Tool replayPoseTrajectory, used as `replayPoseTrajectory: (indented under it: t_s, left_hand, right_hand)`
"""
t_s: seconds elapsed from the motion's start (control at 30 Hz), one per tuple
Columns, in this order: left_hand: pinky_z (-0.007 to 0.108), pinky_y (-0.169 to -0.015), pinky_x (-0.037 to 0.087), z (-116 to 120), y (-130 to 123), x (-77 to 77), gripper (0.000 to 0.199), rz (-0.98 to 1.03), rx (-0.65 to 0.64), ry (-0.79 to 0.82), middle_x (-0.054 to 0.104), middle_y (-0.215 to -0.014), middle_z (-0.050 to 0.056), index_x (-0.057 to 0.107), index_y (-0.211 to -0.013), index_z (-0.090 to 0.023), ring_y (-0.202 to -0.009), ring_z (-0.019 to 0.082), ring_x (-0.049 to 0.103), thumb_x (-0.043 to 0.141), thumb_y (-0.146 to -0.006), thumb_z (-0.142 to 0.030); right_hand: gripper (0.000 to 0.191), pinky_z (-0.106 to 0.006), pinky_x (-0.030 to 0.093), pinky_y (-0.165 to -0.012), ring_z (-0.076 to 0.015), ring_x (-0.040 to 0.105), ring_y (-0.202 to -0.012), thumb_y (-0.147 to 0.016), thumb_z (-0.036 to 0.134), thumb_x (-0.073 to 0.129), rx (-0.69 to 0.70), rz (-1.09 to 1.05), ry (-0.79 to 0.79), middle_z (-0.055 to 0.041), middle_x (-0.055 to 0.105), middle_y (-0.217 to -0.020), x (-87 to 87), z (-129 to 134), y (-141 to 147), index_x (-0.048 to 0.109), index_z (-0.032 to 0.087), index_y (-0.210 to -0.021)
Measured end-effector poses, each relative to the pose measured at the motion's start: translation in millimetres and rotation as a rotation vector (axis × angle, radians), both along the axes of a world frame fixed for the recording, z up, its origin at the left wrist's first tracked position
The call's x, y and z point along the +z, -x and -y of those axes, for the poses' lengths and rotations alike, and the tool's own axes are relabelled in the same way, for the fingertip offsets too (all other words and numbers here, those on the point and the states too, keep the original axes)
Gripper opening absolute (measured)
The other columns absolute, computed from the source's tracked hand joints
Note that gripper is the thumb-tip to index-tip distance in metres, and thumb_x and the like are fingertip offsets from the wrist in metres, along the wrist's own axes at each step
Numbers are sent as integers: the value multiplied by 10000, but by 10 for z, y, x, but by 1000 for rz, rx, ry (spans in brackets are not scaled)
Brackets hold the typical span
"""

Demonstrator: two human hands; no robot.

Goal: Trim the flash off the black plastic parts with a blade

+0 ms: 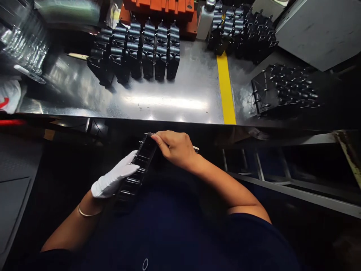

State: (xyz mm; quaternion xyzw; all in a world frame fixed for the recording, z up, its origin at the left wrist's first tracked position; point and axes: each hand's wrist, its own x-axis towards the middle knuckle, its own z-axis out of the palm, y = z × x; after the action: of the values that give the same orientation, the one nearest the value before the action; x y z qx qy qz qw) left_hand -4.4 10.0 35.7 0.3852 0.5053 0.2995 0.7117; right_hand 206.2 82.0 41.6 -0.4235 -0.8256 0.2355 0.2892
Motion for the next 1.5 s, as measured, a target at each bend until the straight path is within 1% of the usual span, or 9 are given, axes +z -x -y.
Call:
replayPoseTrajectory:
  t_s: [0.17,0.27,0.43,0.7,0.87,1.07,1.2,1.33,1.5]
  left_hand:
    - [418,-932,490,-29,-19,-82,535,-10,32,-39,671,-1132,91,653,-1157,-203,-1070,288,597,732,-747,-538]
    - [439,-958,490,-49,-37,-159,590,-192,198,-140,689,-1126,96,649,-1151,-206,-1089,308,620,779,-691,-552]
    - [433,-977,501,52,-50,-273,808,-541,429,-425,709,-1108,58,607,-1203,-245,-1049,296,664,932,-482,-408]
    - [397,-915,547,106,-88,-246,735,-448,386,-442,731,-1016,46,635,-1140,-229,-971,282,696,933,-483,-371]
    - [420,-935,546,41,-65,-182,766,-363,192,-362,743,-1029,67,627,-1142,-184,-998,295,697,916,-463,-390]
    - [457,-944,540,-6,-56,-129,749,-393,102,-225,737,-1060,99,628,-1082,-159,-1033,324,681,906,-430,-401]
    - [435,-893,558,32,-77,-179,696,-297,181,-171,743,-1012,100,634,-1068,-148,-959,299,699,907,-484,-409]
    - [337,-827,568,100,-51,-217,500,-291,323,-366,738,-975,53,669,-1054,-176,-872,219,704,879,-622,-316]
    - [296,-847,542,142,45,-233,392,-366,215,-690,701,-1067,39,684,-1114,-224,-932,186,685,802,-743,-180]
  right_hand:
    - [398,-230,407,-558,-103,566,-563,-1009,386,427,103,-58,27,-6,641,-634,34,-41,-76,651,202,-736]
    - [362,-239,450,-622,-125,630,-669,-1008,410,423,96,-148,-8,-35,699,-764,95,-77,-148,663,200,-836]
    - [540,-275,308,-531,-134,539,-585,-919,661,457,126,188,-131,-45,639,-663,174,-66,-222,642,178,-763]
    - [541,-271,234,-502,-99,424,-509,-940,600,477,263,208,-317,6,503,-532,207,-35,-266,543,186,-599]
    - [515,-244,246,-489,-77,391,-486,-947,533,521,355,116,-453,37,460,-514,229,-41,-269,494,177,-576]
    - [513,-250,252,-481,-80,389,-473,-943,505,549,344,107,-479,40,456,-503,203,0,-254,462,182,-553]
    - [434,-226,323,-498,-79,464,-497,-974,435,529,342,-19,-345,24,540,-545,172,31,-262,519,179,-623]
    - [314,-198,426,-587,-85,572,-582,-1016,261,436,231,-102,-153,-12,646,-651,145,83,-283,600,158,-769]
    - [300,-206,420,-558,-84,557,-541,-982,235,501,194,-83,-139,3,634,-599,152,165,-282,619,167,-715]
